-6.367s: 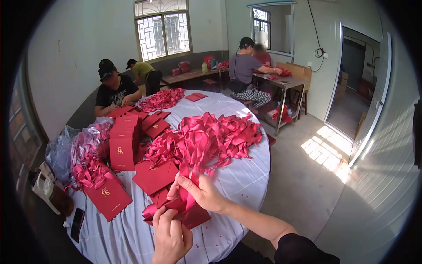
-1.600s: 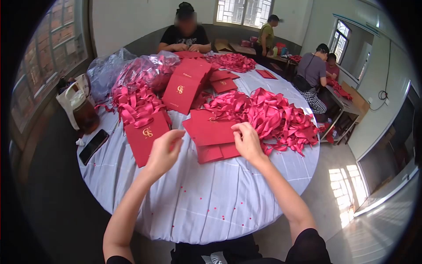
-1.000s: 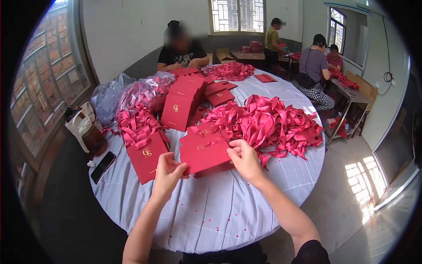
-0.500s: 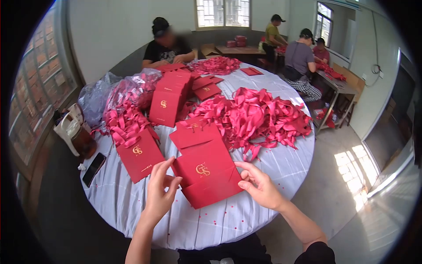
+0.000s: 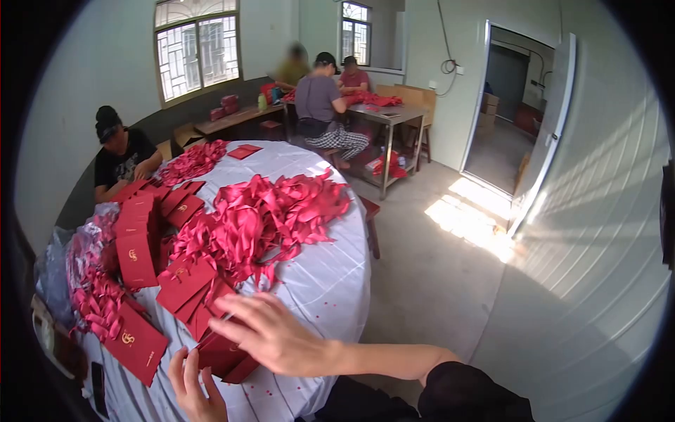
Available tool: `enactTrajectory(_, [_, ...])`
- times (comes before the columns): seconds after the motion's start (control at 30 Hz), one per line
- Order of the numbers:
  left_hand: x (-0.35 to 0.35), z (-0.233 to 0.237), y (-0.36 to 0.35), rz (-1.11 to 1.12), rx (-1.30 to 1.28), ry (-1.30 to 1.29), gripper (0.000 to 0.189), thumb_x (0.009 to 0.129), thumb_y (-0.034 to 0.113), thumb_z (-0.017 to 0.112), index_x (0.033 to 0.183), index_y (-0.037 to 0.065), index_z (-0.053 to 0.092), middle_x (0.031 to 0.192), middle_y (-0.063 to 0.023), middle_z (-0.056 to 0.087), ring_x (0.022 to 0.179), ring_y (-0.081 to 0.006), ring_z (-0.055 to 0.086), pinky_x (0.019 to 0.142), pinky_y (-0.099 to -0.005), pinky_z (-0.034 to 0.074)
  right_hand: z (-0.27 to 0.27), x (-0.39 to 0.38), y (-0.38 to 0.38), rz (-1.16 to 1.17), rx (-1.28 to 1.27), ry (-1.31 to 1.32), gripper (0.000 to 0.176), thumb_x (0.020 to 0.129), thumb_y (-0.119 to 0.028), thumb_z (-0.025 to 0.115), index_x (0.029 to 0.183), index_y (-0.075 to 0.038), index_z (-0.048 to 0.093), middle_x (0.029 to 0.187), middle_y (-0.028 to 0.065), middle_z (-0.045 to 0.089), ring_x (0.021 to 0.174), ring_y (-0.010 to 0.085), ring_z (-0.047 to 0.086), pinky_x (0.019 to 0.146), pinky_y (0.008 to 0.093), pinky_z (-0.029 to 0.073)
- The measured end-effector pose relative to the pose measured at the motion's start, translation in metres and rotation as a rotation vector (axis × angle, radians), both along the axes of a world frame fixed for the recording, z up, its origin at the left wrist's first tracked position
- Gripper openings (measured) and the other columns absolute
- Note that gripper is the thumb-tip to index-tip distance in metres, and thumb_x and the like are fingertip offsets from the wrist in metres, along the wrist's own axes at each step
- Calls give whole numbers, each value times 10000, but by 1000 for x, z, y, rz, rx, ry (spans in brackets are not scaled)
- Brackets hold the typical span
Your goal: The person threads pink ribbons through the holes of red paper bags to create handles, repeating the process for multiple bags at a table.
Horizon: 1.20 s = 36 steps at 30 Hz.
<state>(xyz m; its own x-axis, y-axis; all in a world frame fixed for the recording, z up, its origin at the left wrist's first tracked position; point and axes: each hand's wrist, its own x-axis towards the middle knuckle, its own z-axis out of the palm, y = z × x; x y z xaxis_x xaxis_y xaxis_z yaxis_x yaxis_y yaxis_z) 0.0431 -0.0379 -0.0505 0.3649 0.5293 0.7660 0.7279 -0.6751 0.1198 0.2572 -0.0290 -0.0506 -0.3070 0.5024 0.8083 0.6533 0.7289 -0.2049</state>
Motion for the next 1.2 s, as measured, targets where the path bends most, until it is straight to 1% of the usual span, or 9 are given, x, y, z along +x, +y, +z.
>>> enactTrajectory(0.07, [3, 2, -3, -2, 38, -28, 337, 877, 71, 618, 1211, 49, 577, 1166, -205, 546, 1026, -353, 552, 879, -428, 444, -10, -10, 0, -8, -43, -94, 493, 824, -63, 492, 1312, 5, 461, 1374, 173, 413, 1329, 312, 351, 1094, 576, 206])
enactTrajectory(0.17, [3, 9, -9, 52, 126, 52, 318, 880, 79, 618, 1197, 62, 596, 1173, -199, 540, 1042, -338, 540, 897, -431, 441, -17, -14, -4, -36, -18, -65, 479, 826, -70, 491, 1295, 18, 459, 1372, 188, 409, 1338, 333, 339, 1100, 595, 182])
enactTrajectory(0.27, [8, 18, -15, 53, 163, 189, 303, 856, 73, 641, 1157, 100, 628, 1153, -129, 568, 1040, -301, 544, 888, -415, 452, -16, -18, -11, -29, -16, -59, 455, 829, -85, 499, 1267, 32, 463, 1371, 212, 396, 1337, 356, 331, 1096, 597, 191])
enactTrajectory(0.43, [14, 14, -14, -21, 222, 177, 271, 824, 7, 614, 1070, 105, 668, 1088, -85, 611, 1017, -280, 558, 882, -390, 463, -19, -24, -15, -64, 3, -33, 450, 759, -66, 540, 1185, 60, 469, 1318, 245, 410, 1316, 389, 326, 1105, 596, 172])
enactTrajectory(0.7, [19, 18, -9, -33, 208, 187, 324, 842, 3, 579, 1161, 47, 616, 998, -94, 632, 960, -277, 573, 897, -390, 449, -10, -36, -24, -261, 22, -64, 358, 812, -159, 493, 1122, 18, 516, 1238, 194, 492, 1256, 330, 392, 1091, 555, 232])
enactTrajectory(0.77, [15, 6, -6, -41, 71, 104, 255, 835, -7, 520, 1079, 9, 593, 1018, -148, 581, 1067, -365, 487, 944, -463, 366, -8, -39, -24, -320, 28, -69, 331, 799, -175, 504, 1072, 9, 538, 1192, 175, 506, 1222, 318, 413, 1065, 547, 269])
enactTrajectory(0.93, [18, 21, -17, 35, 116, 231, 269, 761, -27, 574, 1019, 46, 599, 970, -80, 624, 964, -305, 498, 891, -415, 375, 1, -43, -20, -378, -29, -91, 284, 779, -127, 524, 1024, 15, 545, 1142, 157, 514, 1168, 291, 452, 1006, 491, 306])
enactTrajectory(1.17, [8, 40, -16, 65, -99, 207, 207, 746, -12, 625, 939, 55, 596, 851, -82, 602, 839, -289, 486, 793, -399, 361, 4, -37, -12, -263, -104, -65, 183, 773, -97, 567, 933, -9, 556, 1204, 173, 511, 1207, 289, 443, 998, 464, 312])
enactTrajectory(1.2, [5, 46, -14, 40, -53, 233, 163, 756, -34, 617, 904, 26, 591, 808, -96, 588, 772, -266, 515, 733, -366, 392, 5, -35, -11, -231, -136, -60, 164, 769, -111, 597, 900, -20, 557, 1214, 170, 511, 1206, 286, 447, 990, 447, 327])
